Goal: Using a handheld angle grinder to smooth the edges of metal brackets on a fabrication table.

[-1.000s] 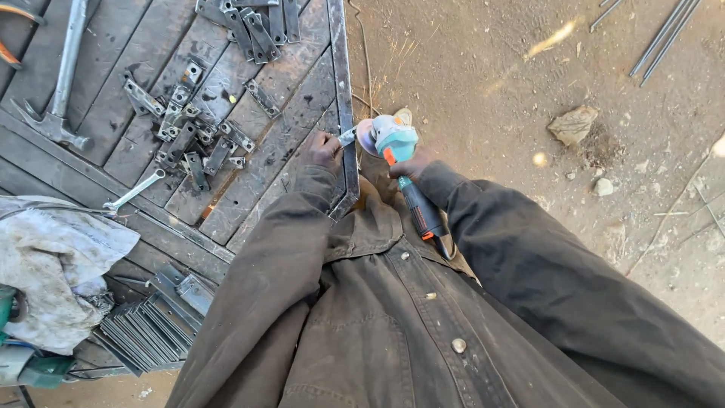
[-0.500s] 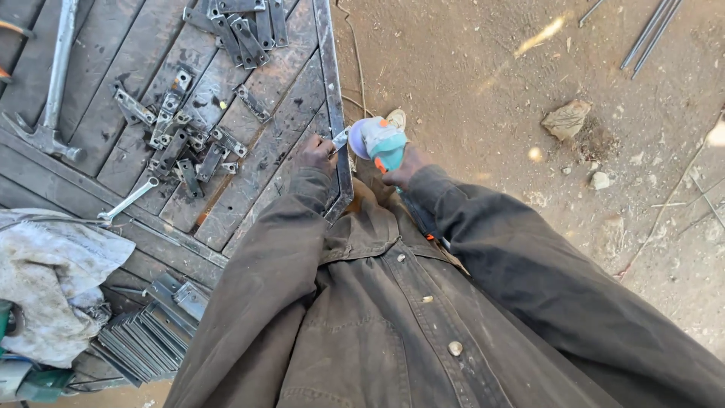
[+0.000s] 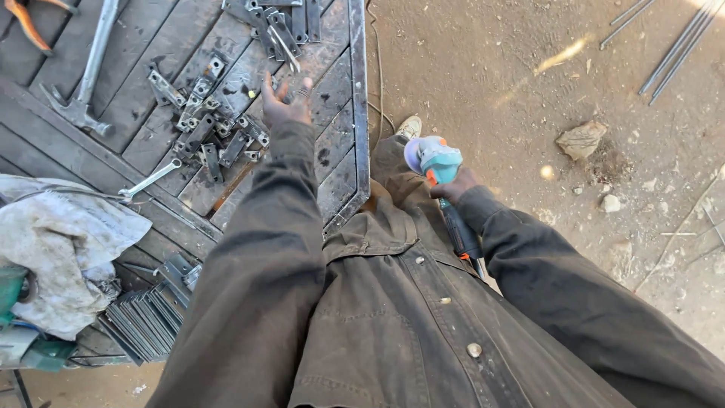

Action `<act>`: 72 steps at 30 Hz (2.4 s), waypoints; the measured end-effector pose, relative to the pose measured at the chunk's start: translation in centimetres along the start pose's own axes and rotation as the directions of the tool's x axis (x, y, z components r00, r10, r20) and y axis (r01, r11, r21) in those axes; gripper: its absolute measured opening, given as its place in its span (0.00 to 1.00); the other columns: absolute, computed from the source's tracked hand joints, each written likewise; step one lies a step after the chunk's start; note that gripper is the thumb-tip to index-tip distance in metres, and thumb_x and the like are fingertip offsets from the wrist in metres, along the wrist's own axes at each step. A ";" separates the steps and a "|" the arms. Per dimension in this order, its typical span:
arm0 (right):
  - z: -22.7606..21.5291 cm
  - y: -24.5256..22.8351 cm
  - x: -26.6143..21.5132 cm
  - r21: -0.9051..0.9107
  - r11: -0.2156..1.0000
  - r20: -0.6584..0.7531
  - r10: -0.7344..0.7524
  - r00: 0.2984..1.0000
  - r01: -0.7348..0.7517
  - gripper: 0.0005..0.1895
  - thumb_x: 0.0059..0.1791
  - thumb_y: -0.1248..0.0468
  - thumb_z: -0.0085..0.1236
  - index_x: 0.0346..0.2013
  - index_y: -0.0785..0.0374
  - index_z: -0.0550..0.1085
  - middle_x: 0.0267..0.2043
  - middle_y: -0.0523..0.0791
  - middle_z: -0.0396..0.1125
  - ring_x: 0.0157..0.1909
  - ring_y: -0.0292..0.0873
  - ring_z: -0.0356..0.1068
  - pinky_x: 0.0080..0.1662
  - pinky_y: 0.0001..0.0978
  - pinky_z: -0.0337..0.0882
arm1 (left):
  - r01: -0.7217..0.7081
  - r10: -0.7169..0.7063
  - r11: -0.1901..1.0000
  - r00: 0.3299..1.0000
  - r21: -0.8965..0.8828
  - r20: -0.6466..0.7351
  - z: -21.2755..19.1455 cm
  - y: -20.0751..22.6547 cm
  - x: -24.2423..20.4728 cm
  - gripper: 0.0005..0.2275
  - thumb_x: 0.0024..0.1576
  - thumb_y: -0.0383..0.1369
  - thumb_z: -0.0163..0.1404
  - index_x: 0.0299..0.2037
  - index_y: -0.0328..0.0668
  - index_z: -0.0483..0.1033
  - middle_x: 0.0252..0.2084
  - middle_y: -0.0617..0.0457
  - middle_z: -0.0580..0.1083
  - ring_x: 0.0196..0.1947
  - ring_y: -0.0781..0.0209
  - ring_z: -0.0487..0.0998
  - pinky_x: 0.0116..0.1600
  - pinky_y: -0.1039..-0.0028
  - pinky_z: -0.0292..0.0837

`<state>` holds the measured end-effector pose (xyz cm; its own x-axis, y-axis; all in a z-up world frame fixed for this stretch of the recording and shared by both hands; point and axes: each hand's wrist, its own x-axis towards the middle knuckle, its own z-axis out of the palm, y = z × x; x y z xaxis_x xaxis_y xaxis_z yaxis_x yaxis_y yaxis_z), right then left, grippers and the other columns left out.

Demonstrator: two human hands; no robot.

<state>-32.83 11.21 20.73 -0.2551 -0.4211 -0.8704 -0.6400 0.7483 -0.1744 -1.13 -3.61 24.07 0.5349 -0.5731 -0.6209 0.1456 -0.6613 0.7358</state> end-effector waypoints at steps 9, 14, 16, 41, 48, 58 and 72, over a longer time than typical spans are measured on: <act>2.2 2.0 1.3 0.129 0.990 -0.076 -0.042 0.996 0.051 0.23 0.27 0.59 0.72 0.33 0.63 0.78 0.32 0.52 0.72 0.41 0.57 0.77 0.45 0.40 0.73 | -0.063 0.159 0.707 0.985 0.704 -0.071 1.1 -16.2 19.0 0.32 0.45 0.39 0.73 0.54 0.47 0.64 0.51 0.46 0.77 0.55 0.47 0.80 0.58 0.59 0.79; 2.2 1.9 1.0 0.168 0.984 -0.081 -0.042 0.996 0.055 0.27 0.27 0.60 0.72 0.37 0.68 0.76 0.35 0.56 0.72 0.46 0.60 0.76 0.47 0.44 0.71 | -0.250 0.261 0.756 0.963 0.604 0.072 1.6 -16.4 10.2 0.11 0.46 0.39 0.64 0.39 0.58 0.83 0.31 0.62 0.80 0.41 0.60 0.84 0.46 0.69 0.79; 1.7 1.3 0.8 0.175 0.984 -0.067 -0.033 0.997 0.045 0.27 0.28 0.59 0.72 0.38 0.68 0.77 0.36 0.56 0.73 0.47 0.60 0.76 0.47 0.48 0.71 | -0.331 0.304 0.716 0.940 0.614 0.152 3.1 -18.7 9.4 0.09 0.47 0.44 0.63 0.37 0.65 0.84 0.31 0.64 0.81 0.40 0.62 0.84 0.45 0.71 0.81; 3.4 -4.3 3.5 0.379 0.902 -0.122 -0.170 0.978 0.204 0.25 0.28 0.66 0.73 0.37 0.63 0.74 0.34 0.51 0.72 0.44 0.60 0.77 0.49 0.45 0.73 | -0.132 -0.129 0.744 0.934 0.656 0.334 4.2 -16.8 3.5 0.07 0.57 0.36 0.60 0.33 0.42 0.81 0.20 0.49 0.79 0.16 0.59 0.82 0.26 0.74 0.79; 3.3 -3.4 4.7 0.390 0.893 -0.074 -0.212 0.974 0.224 0.29 0.31 0.67 0.74 0.44 0.68 0.72 0.40 0.57 0.73 0.50 0.68 0.74 0.49 0.54 0.73 | -0.145 -0.085 0.841 0.916 0.521 0.392 4.6 -18.2 4.4 0.07 0.58 0.31 0.60 0.40 0.38 0.77 0.23 0.39 0.77 0.20 0.50 0.82 0.25 0.68 0.80; 4.3 -3.3 6.2 0.288 0.934 -0.046 -0.207 0.977 0.211 0.28 0.29 0.58 0.76 0.39 0.64 0.77 0.37 0.52 0.72 0.49 0.58 0.76 0.47 0.54 0.71 | -0.257 -0.098 0.615 0.913 0.746 0.396 4.1 -16.2 3.7 0.06 0.55 0.41 0.60 0.36 0.53 0.83 0.20 0.54 0.79 0.21 0.61 0.84 0.36 0.73 0.82; 2.2 -6.3 2.8 0.458 0.878 0.033 -0.173 0.984 0.139 0.22 0.25 0.60 0.77 0.30 0.55 0.79 0.30 0.48 0.75 0.38 0.55 0.79 0.41 0.46 0.77 | -0.296 -0.104 0.433 0.922 0.852 0.373 4.5 -17.9 6.0 0.07 0.55 0.48 0.59 0.39 0.67 0.83 0.38 0.58 0.82 0.46 0.59 0.84 0.55 0.68 0.78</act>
<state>-27.96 6.47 18.41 -0.1163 -0.5272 -0.8418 -0.2660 0.8331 -0.4850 -4.25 2.60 5.92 0.1674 -0.6398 -0.7501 -0.8038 -0.5291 0.2719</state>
